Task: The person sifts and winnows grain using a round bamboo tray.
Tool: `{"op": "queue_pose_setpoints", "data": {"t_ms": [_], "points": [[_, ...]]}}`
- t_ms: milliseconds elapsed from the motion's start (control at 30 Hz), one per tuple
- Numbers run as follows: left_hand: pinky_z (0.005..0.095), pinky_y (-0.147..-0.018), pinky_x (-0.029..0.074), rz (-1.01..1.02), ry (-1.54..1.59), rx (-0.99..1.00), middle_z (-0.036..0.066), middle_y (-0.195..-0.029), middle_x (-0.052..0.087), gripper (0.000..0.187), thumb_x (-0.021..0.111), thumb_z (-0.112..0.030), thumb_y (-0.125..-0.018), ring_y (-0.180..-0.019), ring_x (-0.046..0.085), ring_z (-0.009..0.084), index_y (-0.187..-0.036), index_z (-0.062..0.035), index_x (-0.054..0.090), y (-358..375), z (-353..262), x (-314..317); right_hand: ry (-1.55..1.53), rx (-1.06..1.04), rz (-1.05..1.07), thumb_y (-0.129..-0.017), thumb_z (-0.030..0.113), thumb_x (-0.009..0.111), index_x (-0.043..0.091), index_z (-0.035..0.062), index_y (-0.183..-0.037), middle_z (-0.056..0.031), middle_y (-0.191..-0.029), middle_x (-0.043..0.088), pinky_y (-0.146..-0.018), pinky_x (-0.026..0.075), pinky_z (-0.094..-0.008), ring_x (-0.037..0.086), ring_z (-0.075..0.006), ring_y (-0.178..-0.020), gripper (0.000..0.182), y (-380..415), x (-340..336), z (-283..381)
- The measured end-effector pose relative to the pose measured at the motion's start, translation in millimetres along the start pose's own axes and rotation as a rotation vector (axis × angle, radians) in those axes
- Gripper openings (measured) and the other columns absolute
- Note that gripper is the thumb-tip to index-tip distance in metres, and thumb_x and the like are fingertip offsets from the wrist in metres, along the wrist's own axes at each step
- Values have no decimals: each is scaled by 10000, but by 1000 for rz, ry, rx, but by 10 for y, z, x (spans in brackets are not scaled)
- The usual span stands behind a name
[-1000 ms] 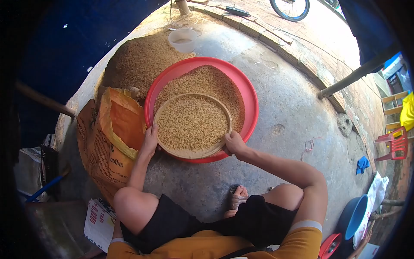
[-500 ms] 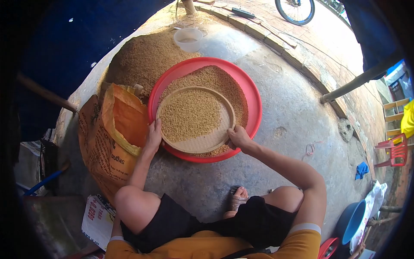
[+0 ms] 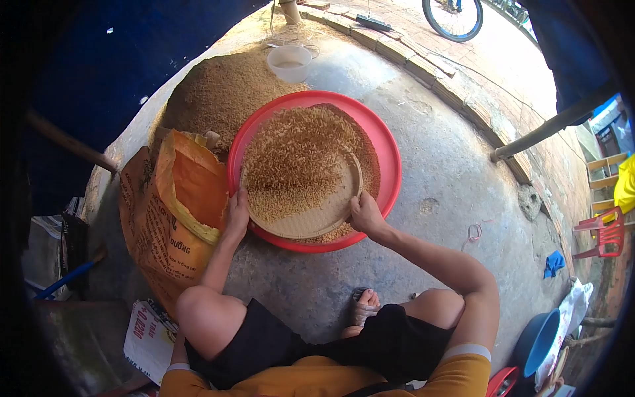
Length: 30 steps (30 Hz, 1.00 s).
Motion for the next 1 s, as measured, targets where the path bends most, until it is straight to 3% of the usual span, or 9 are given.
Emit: {"op": "queue_pose_setpoints", "data": {"t_ms": [33, 67, 200, 267, 433, 700, 800, 867, 1000], "points": [[352, -687, 387, 41, 14, -173, 136, -723, 511, 407, 298, -278, -907, -698, 494, 237, -928, 80, 490, 92, 218, 34, -11, 86, 53, -871, 122, 293, 397, 0, -950, -59, -569, 475, -324, 321, -234, 415, -104, -368, 179, 53, 26, -86], [238, -314, 353, 118, -10, -233, 45, -662, 496, 413, 295, -303, -911, -486, 477, 102, -976, 51, 497, 118, 417, 29, -53, 133, 62, -862, 115, 287, 419, 6, -928, -51, -560, 464, -325, 303, -223, 396, -95, -367, 184, 133, 33, -55], [240, -433, 414, 192, 83, -407, 35, -680, 494, 409, 292, -299, -915, -570, 506, 111, -958, 53, 495, 133, -185, -13, -63, 148, 87, -884, 146, 276, 409, 23, -868, -38, -549, 440, -317, 301, -235, 380, -96, -354, 182, 121, 49, -44], [252, -607, 440, -97, 87, 138, 45, -730, 504, 404, 288, -295, -920, -688, 523, 129, -930, 53, 494, -72, -186, -44, -27, -88, -66, -896, 167, 277, 387, 23, -914, -27, -550, 431, -321, 302, -225, 371, -86, -357, 182, 64, 28, 106], [306, -653, 392, -38, 49, 270, 122, -813, 544, 437, 286, -313, -918, -744, 518, 198, -1031, 63, 476, -146, -741, -249, -12, -317, -95, -885, 139, 300, 305, 18, -926, -59, -604, 450, -337, 349, -254, 426, -109, -390, 127, 154, 18, 471], [240, -266, 318, 124, 183, -395, 16, -588, 482, 378, 307, -299, -907, -387, 442, 113, -933, 13, 517, 198, 7, -40, 2, 159, 111, -899, 172, 261, 412, 10, -852, -72, -571, 475, -321, 318, -245, 388, -114, -351, 227, 128, 76, -123], [229, -386, 392, 128, 52, -373, 29, -630, 496, 395, 299, -303, -911, -493, 488, 115, -922, 29, 512, 92, -302, -102, -77, 76, 87, -874, 146, 304, 429, -9, -816, -85, -546, 470, -338, 345, -273, 440, -129, -384, 208, 155, 79, 63], [257, -560, 424, -116, 36, 285, 39, -699, 501, 411, 292, -304, -916, -636, 506, 125, -914, 49, 501, -6, -602, -143, -23, -183, -79, -883, 154, 319, 387, -1, -904, -96, -601, 477, -354, 361, -276, 441, -129, -397, 171, 158, 46, 228], [324, -661, 403, -60, -35, 205, 76, -660, 494, 431, 286, -315, -916, -657, 507, 206, -947, 67, 483, -34, -722, -260, 71, -535, -189, -888, 158, 326, 348, 14, -973, -96, -639, 475, -358, 366, -276, 433, -123, -400, 169, 89, 7, 301]]}}
Point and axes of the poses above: each hand's wrist, its own y-axis away from the middle knuckle, its own x-axis out of the palm, z = x × y, the point moved 2 cm from there along -y, towards the middle knuckle
